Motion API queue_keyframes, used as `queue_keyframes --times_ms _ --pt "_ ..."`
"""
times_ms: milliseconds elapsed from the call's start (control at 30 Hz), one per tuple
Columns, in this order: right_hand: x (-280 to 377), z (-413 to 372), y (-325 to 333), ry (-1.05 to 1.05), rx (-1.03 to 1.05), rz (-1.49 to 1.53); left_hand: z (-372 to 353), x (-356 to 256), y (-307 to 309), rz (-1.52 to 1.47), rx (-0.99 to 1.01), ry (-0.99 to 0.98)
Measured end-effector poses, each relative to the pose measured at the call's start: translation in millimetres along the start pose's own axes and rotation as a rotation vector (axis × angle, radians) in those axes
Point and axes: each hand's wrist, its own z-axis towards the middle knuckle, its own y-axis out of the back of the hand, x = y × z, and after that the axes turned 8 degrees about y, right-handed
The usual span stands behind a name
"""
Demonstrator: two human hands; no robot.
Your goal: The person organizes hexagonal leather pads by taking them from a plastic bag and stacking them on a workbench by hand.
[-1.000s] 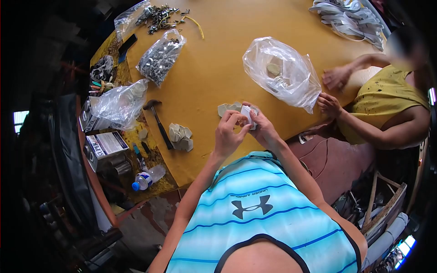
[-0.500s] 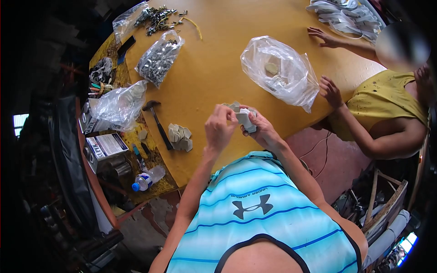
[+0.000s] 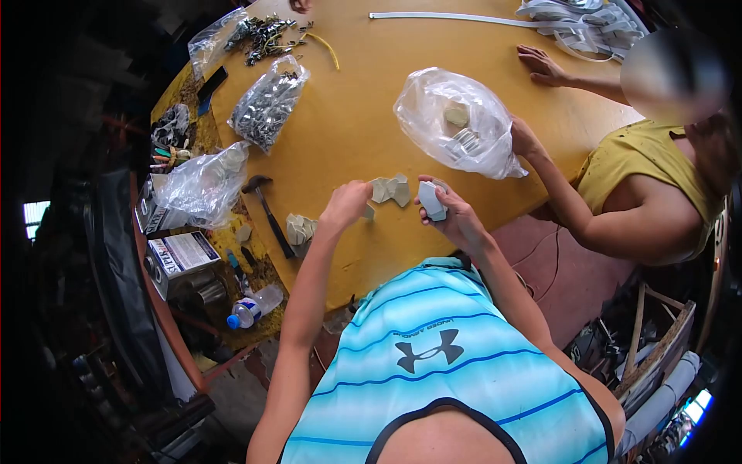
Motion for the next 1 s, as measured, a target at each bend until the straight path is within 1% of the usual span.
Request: queue_keyframes --times_ms 33,67,133,167,233,267,333,433,467,500,567,667,700,767,800,867,933,1000 --pt "-1.5 1.1 0.3 0.001 -0.001 -0.001 3.9 2.0 -2.8 0.035 -0.064 -0.029" --pt "-3.9 3.2 2.2 -0.007 0.039 0.009 7.0 4.0 -5.9 0.036 -0.066 -0.031" --pt "-5.8 5.9 2.4 -0.01 0.074 0.02 11.6 -4.4 -2.3 -0.06 -0.228 -0.027" --pt "-6.9 6.0 1.5 -0.029 0.063 0.019 10.9 -8.8 -1.9 -0.06 -0.225 -0.031" --pt "-7.5 4.7 0.1 -0.05 0.053 0.018 -5.1 -34.7 18.0 -0.482 -0.352 -0.083" --pt "-6.8 4.1 -2.0 -0.044 0.07 0.007 -16.2 -49.4 28.3 -0.483 -0.351 -0.082" --pt "-6.9 4.4 -6.0 -0.045 0.091 -0.005 -38.6 -75.3 40.5 -0.75 -0.327 -0.032" --pt "-8.5 6.7 -12.2 -0.048 0.13 0.015 -52.3 -87.5 30.8 -0.847 -0.396 -0.056" --pt "-9.9 7.8 -14.5 -0.045 0.135 0.012 -54.4 -89.6 26.9 -0.78 -0.463 -0.066" --pt "-10.7 9.2 -16.4 -0.044 0.14 0.007 -56.9 -92.1 24.1 -0.784 -0.472 -0.056" --pt "-12.9 12.3 -20.3 -0.047 0.146 -0.015 -60.8 -96.7 20.2 -0.785 -0.545 0.018" --pt "-14.8 15.1 -26.5 -0.037 0.153 -0.073 -64.7 -100.5 21.0 -0.862 -0.574 0.088" --pt "-14.7 15.3 -28.3 -0.027 0.155 -0.11 -65.2 -100.6 21.5 -0.863 -0.58 0.091" --pt "-12.2 15.8 -32.3 -0.02 0.171 -0.153 -65.1 -100.0 22.8 -1.021 -0.526 0.16" --pt "-11.2 16.2 -33.4 -0.008 0.181 -0.192 -65.5 -99.1 24.6 -1.021 -0.529 0.161" --pt "-9.4 17.1 -31.4 -0.021 0.184 -0.217 -66.6 -95.9 30.1 -1.144 -0.317 0.186" --pt "-10.3 19.5 -28.7 -0.026 0.188 -0.241 -65.1 -92.1 35.1 -1.084 -0.291 0.158" --pt "-12.3 20.6 -26.2 -0.07 0.139 -0.072 -62.5 -91.3 33.1 -1.024 -0.259 0.126"
